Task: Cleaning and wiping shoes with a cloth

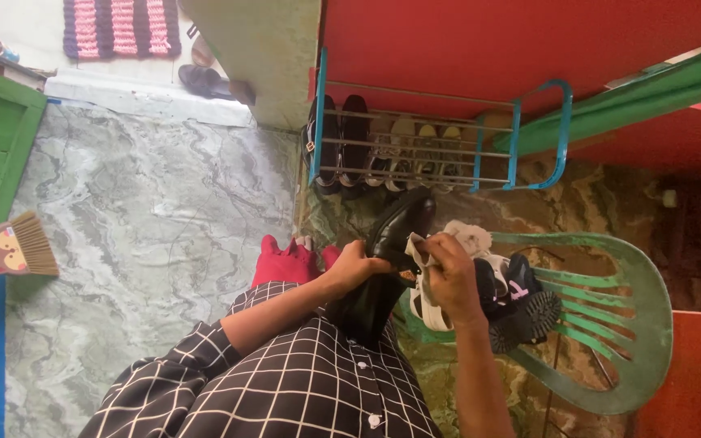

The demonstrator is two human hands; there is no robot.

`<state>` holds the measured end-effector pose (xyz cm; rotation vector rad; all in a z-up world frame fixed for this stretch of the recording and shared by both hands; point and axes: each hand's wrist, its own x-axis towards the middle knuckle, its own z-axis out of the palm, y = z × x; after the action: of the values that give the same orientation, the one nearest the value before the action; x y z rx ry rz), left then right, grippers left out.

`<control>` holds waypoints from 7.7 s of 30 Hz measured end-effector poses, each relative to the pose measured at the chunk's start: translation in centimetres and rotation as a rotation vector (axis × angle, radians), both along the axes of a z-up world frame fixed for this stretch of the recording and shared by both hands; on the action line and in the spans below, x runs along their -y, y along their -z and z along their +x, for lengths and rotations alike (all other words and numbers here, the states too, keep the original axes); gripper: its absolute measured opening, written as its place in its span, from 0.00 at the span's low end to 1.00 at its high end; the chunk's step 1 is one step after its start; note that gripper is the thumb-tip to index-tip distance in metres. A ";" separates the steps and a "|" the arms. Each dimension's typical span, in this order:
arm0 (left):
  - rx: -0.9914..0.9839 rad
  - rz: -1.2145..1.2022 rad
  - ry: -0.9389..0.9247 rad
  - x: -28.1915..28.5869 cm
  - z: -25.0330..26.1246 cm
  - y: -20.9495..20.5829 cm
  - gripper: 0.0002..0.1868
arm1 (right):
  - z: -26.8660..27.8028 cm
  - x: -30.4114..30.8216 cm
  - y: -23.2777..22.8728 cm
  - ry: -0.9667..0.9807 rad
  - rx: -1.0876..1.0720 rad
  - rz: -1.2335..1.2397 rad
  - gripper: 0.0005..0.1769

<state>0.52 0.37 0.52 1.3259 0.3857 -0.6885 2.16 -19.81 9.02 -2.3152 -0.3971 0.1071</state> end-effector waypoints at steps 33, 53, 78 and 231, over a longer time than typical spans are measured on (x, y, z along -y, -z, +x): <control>0.108 0.042 0.072 0.9 -0.4 -0.5 0.25 | 3.3 -0.3 4.5 0.007 0.494 -0.131 0.12; 0.180 0.043 0.099 1.2 0.5 1.0 0.27 | 5.0 0.1 3.6 -0.148 0.551 -0.234 0.06; -0.098 -0.702 0.207 0.1 1.1 7.8 0.27 | 4.9 2.0 9.2 0.482 0.405 0.406 0.05; 0.196 -0.088 -0.178 14.9 10.1 1.0 0.38 | -2.8 6.1 -0.2 0.147 0.446 -0.330 0.16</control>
<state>10.64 -14.54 -0.43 1.2466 0.3066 -0.4183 -0.63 -25.90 9.25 -2.6831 -0.4543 -0.4553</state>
